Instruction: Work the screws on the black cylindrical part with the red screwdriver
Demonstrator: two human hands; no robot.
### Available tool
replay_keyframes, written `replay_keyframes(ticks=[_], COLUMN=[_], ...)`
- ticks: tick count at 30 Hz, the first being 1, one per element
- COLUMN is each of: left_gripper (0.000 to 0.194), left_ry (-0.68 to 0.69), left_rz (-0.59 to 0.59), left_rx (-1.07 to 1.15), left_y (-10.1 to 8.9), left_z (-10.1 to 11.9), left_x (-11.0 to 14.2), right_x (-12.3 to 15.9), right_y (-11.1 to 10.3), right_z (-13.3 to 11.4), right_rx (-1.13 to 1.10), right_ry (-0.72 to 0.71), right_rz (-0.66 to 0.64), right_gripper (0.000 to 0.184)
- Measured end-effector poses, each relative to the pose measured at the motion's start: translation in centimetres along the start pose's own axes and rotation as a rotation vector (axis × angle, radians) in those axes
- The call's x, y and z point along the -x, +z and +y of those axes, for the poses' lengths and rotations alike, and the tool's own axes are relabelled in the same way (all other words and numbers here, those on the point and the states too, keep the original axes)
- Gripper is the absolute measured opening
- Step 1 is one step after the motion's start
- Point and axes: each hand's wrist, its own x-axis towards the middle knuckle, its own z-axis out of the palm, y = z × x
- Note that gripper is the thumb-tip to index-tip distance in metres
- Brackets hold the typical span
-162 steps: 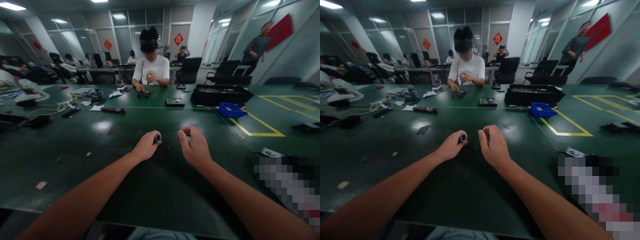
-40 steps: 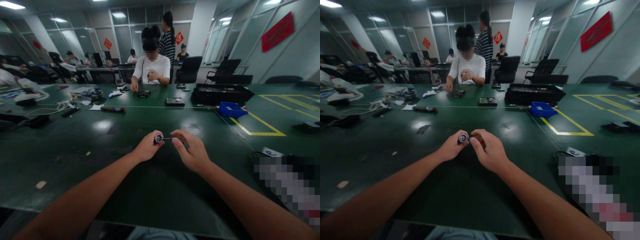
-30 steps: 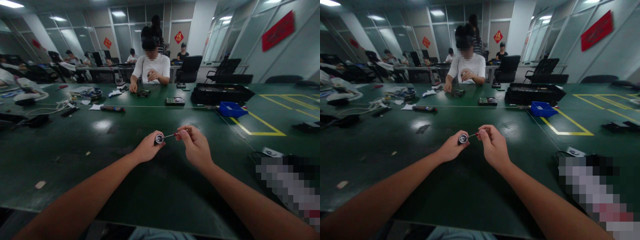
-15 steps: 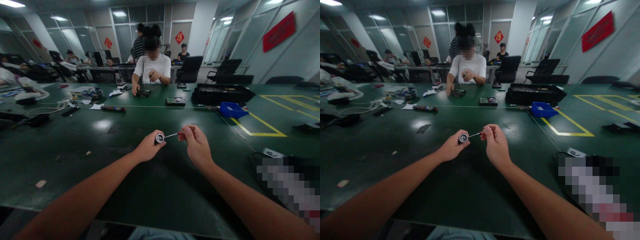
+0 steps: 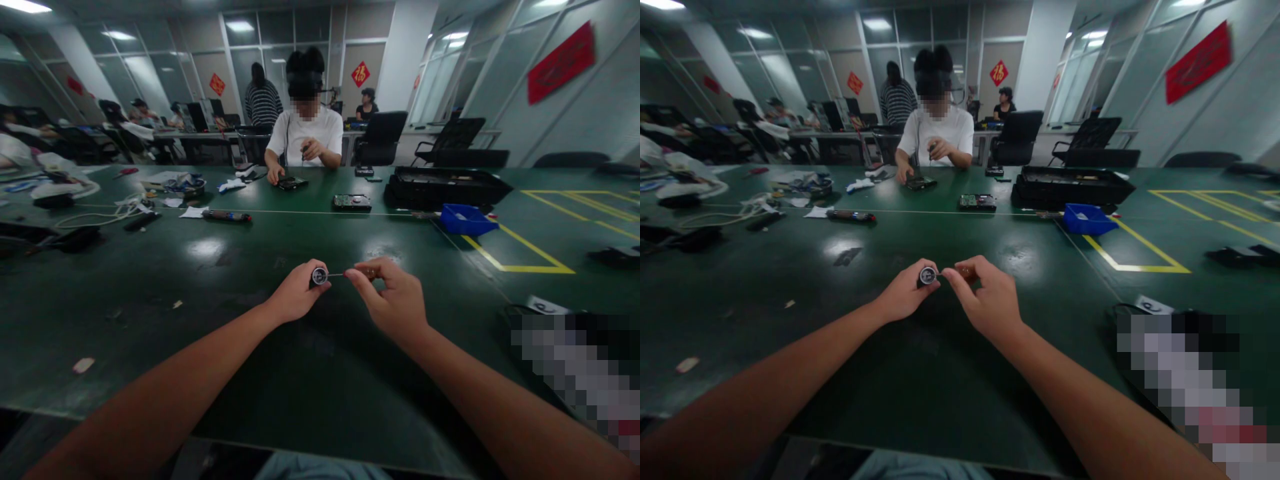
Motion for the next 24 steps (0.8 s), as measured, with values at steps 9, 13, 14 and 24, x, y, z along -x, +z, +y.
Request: replay_keyframes(ticks=[9, 13, 14, 24], left_gripper=[0.015, 0.013, 0.014, 0.012], left_ry=[-0.014, -0.029, -0.031, -0.026], left_rz=[-0.029, -0.018, -0.019, -0.022], left_rx=[-0.029, -0.023, -0.022, -0.003], left_y=[-0.06, -0.05, -0.04, -0.02], left_z=[0.08, -0.01, 0.01, 0.27], left_x=[-0.01, -0.09, -0.10, -0.08], right_x=[0.12, 0.17, 0.15, 0.44], right_y=[0.16, 0.13, 0.07, 0.74], right_z=[0.19, -0.02, -0.10, 0.48], right_rx=[0.073, 0.003, -0.006, -0.255], right_ry=[-0.049, -0.105, -0.099, 0.110], right_rz=[-0.038, -0.150, -0.166, -0.057], right_gripper=[0.019, 0.021, 0.021, 0.023])
